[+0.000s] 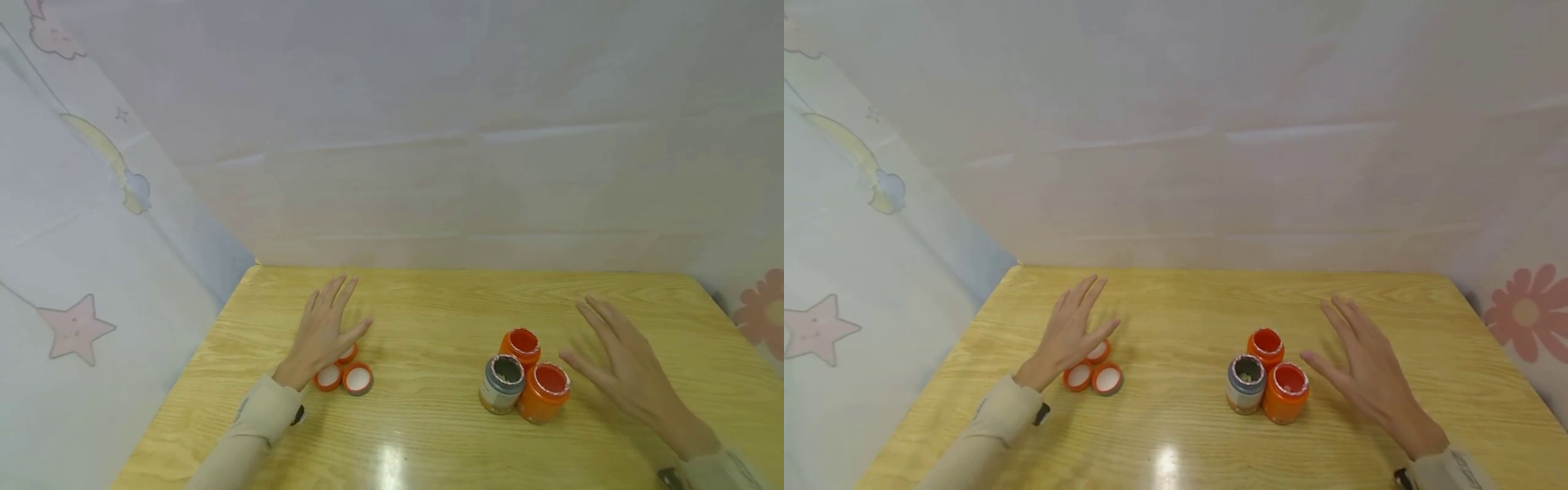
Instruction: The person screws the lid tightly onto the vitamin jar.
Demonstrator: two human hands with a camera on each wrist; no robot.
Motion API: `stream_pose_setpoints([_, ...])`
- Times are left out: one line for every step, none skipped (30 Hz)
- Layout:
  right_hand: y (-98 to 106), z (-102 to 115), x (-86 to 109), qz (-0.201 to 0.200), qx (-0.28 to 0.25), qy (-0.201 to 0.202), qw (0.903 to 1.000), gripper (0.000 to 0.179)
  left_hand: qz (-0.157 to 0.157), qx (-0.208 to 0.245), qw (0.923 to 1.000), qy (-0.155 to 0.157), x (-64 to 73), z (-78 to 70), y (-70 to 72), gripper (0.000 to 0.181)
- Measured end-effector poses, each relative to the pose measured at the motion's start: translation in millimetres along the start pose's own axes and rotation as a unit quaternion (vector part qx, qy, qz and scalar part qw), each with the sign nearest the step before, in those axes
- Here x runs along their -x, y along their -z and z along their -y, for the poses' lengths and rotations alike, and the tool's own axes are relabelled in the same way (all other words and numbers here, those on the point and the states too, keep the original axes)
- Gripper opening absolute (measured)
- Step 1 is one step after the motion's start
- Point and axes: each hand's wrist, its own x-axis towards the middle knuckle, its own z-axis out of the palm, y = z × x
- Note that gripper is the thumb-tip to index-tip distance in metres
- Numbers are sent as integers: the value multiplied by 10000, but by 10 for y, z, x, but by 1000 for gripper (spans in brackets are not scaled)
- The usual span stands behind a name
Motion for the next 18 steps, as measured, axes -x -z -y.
stream_pose_setpoints([3,8,9,6,-7,18,10000,85,-4,3,10000,-7,9,4,3,76])
stream_pose_setpoints([8,15,19,11,3,29,10000,86,6,7,10000,1,17,7,8,75])
stream_pose_setpoints([12,23,30,23,-3,16,10000,86,21,25,10000,11,28,10,14,75])
stream_pose_setpoints([17,27,40,30,-12,16,10000,86,44,19,10000,23,37,14,16,75])
stream_pose_setpoints([21,29,51,36,-22,22,10000,85,61,23,10000,35,47,15,19,75])
stream_pose_setpoints([25,30,62,47,-31,18,10000,85,68,31,10000,33,57,18,21,75])
stream_pose_setpoints([28,32,73,58,-35,17,10000,85,87,38,9999,48,66,20,22,74])
stream_pose_setpoints([32,35,87,76,-45,1,10000,84,103,58,9999,58,76,21,22,74])
stream_pose_setpoints([34,36,101,104,-91,-26,9999,84,118,67,9999,66,85,22,23,74])
stream_pose_setpoints([36,35,116,126,-122,-36,9998,84,139,79,9998,82,94,23,23,73])
stream_pose_setpoints([37,35,131,157,-161,-56,9997,83,143,89,9998,86,103,23,25,72])
stream_pose_setpoints([38,36,146,188,-192,-77,9996,83,144,90,9998,87,110,23,27,72])
stream_pose_setpoints([38,37,161,212,-231,-97,9995,83,142,84,9998,89,115,25,26,71])
stream_pose_setpoints([38,39,177,236,-277,-121,9993,82,127,84,9999,76,121,25,28,70])
stream_pose_setpoints([39,39,190,259,-312,-134,9991,82,114,85,9999,64,126,26,29,69])
stream_pose_setpoints([40,39,203,279,-335,-138,9990,82,101,89,9999,53,132,27,32,69])
stream_pose_setpoints([41,40,215,300,-368,-138,9988,82,88,86,9999,39,137,28,33,68])
stream_pose_setpoints([43,40,226,315,-400,-132,9986,82,75,95,9999,28,143,29,33,68])
